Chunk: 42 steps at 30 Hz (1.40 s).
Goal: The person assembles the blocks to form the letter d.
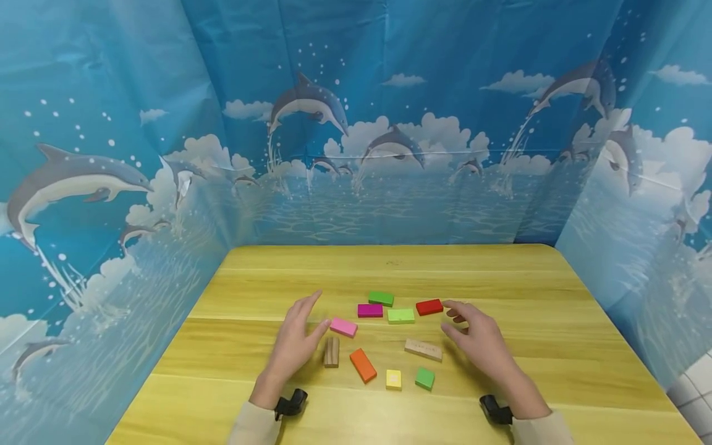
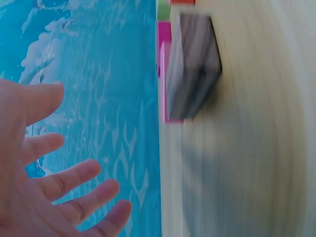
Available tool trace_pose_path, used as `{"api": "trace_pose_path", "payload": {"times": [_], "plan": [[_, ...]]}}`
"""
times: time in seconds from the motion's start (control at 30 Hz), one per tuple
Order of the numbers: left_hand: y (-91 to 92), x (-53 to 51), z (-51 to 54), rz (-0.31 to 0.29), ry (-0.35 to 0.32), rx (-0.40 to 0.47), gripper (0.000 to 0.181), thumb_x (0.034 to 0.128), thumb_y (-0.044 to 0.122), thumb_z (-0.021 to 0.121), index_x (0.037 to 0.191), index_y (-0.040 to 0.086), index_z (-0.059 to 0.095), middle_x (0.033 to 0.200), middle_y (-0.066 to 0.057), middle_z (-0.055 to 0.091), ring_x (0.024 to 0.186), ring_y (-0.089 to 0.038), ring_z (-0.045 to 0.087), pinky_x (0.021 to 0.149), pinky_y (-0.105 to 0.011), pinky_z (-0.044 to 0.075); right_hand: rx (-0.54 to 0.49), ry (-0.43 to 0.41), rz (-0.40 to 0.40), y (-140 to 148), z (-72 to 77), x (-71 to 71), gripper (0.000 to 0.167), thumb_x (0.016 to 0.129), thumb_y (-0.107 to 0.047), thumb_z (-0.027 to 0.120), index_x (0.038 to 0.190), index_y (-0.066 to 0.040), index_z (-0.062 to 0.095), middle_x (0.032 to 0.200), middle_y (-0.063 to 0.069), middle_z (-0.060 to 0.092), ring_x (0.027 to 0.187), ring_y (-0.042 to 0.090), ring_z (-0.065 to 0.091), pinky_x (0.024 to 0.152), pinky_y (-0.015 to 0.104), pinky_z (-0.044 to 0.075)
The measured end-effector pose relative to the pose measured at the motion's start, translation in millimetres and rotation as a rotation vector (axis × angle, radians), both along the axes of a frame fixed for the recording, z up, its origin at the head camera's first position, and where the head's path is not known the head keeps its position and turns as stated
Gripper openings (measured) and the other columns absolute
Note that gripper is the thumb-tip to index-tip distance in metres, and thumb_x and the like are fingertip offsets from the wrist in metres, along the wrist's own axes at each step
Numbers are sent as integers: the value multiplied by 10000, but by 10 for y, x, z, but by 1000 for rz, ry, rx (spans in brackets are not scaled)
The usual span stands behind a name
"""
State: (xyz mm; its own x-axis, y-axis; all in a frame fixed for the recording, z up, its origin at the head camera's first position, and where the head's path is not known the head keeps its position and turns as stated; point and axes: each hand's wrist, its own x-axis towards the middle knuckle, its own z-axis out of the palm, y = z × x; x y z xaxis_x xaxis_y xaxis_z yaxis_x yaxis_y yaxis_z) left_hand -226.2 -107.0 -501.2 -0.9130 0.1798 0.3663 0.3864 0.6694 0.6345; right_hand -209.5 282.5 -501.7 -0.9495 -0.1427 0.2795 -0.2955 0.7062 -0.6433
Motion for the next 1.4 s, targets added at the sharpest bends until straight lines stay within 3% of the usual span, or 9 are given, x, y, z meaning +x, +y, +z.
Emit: {"api": "trace_pose_path", "payload": {"times": [0.23,0.5,0.73,1.07,1.27,1.4], "plan": [[205,30,10,-103,-9,33,601,1005,370,626,1553,297,391,1475,-40,494,1349,-287,466,1035,-524,435,3,-32,36,-90,-5,-8,343,966,-238,706,1285,-119,662,1150,63,686,1037,289,654,794,397,575],[420,83,19,-205,-70,136,503,1023,327,607,1502,242,483,1315,27,590,1088,-191,628,981,-463,488,30,-67,86,-162,57,-34,263,935,-167,738,1192,-113,715,1114,6,703,951,187,648,804,364,564],[673,180,-29,-288,-134,132,469,1031,340,584,1481,226,515,1443,2,547,1250,-287,565,1027,-484,452,101,-159,94,-223,32,-36,297,896,-205,779,1182,-147,724,1065,-40,699,908,119,629,763,341,529],[992,242,-130,-372,-279,81,466,1033,378,563,1470,217,535,1434,12,560,1346,-177,478,1082,-437,401,174,-145,96,-301,-38,3,282,841,-122,817,1113,-148,746,972,-63,685,870,120,617,742,366,516],[1129,242,-149,-432,-306,68,436,1038,308,566,1451,168,559,1380,31,604,1310,-166,511,1046,-397,434,194,-141,117,-276,-12,43,253,864,-134,798,1111,-155,745,805,-125,624,710,52,551,654,292,461],[1191,269,-154,-445,-300,49,426,1028,248,582,1447,176,561,1314,20,644,1273,-162,528,1022,-387,445,187,-165,161,-253,-10,87,320,891,-135,770,1203,-113,708,760,-118,584,644,45,504,609,272,424]]}}
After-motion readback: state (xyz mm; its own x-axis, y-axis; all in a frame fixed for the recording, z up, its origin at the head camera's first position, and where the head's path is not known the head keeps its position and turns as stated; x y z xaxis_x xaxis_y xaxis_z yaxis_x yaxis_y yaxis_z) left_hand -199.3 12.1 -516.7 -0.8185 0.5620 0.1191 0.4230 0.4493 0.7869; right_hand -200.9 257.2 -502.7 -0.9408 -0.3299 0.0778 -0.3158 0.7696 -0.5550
